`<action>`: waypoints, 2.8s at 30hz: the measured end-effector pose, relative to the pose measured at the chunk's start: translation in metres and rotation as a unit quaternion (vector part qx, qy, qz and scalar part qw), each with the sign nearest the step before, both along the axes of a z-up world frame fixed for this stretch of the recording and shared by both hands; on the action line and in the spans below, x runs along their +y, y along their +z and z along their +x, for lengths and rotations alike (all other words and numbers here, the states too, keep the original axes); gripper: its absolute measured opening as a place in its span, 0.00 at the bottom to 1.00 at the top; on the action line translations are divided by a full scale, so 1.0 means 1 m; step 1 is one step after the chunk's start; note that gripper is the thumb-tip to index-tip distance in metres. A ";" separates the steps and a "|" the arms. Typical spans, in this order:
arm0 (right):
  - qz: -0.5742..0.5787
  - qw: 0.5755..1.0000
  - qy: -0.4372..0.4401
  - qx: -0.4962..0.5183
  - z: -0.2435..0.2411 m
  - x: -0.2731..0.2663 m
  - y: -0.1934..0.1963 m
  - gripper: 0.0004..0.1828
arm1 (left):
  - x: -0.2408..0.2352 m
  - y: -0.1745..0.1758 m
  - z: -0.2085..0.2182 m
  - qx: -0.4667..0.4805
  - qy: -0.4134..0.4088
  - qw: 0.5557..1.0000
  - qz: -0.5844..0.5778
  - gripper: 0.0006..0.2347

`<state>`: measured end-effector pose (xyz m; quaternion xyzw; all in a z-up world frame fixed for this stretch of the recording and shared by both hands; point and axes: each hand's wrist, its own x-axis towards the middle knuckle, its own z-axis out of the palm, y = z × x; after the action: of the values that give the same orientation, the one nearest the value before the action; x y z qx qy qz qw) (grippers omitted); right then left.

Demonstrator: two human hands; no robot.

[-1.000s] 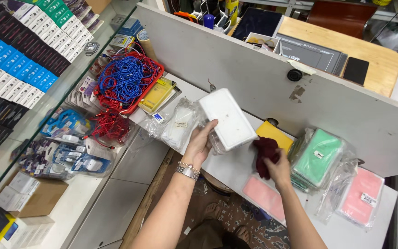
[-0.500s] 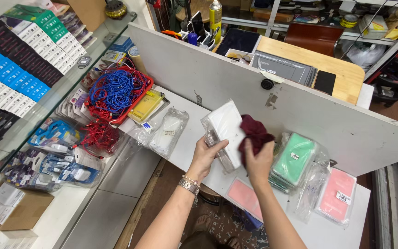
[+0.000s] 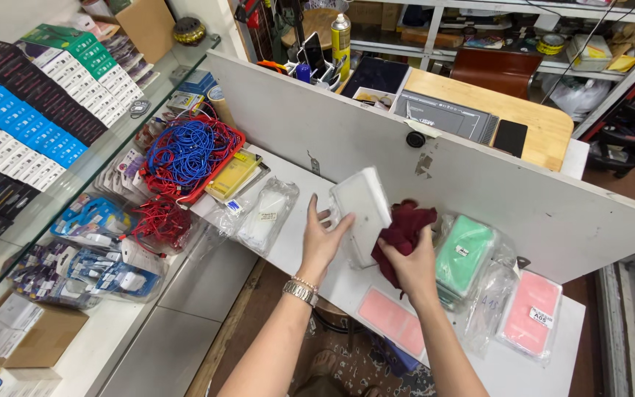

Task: The person organizes packaged items on a counter and in a display cabinet. They handle green and pink packages, a maroon cloth, and white packets, moving them between the counter and shelves.

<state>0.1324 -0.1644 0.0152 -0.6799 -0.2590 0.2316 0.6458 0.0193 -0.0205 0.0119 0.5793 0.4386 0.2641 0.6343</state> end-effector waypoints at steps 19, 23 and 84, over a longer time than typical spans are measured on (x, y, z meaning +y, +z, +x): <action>0.079 0.994 -0.008 0.076 0.041 -0.022 -0.007 0.22 | 0.006 -0.049 -0.025 -0.351 -0.177 0.852 -0.346 0.32; 0.032 0.967 0.023 -0.252 0.009 0.005 0.010 0.30 | -0.002 -0.039 -0.013 -0.342 -0.188 0.859 -0.330 0.33; -0.484 0.860 -0.023 -0.163 0.001 0.104 -0.181 0.55 | 0.237 -0.254 0.024 0.265 -0.166 0.941 0.127 0.34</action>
<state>0.1332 -0.0604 -0.1655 -0.9406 -0.2001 0.1988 0.1892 0.0429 0.2168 -0.2417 0.7685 0.4515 0.0453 0.4511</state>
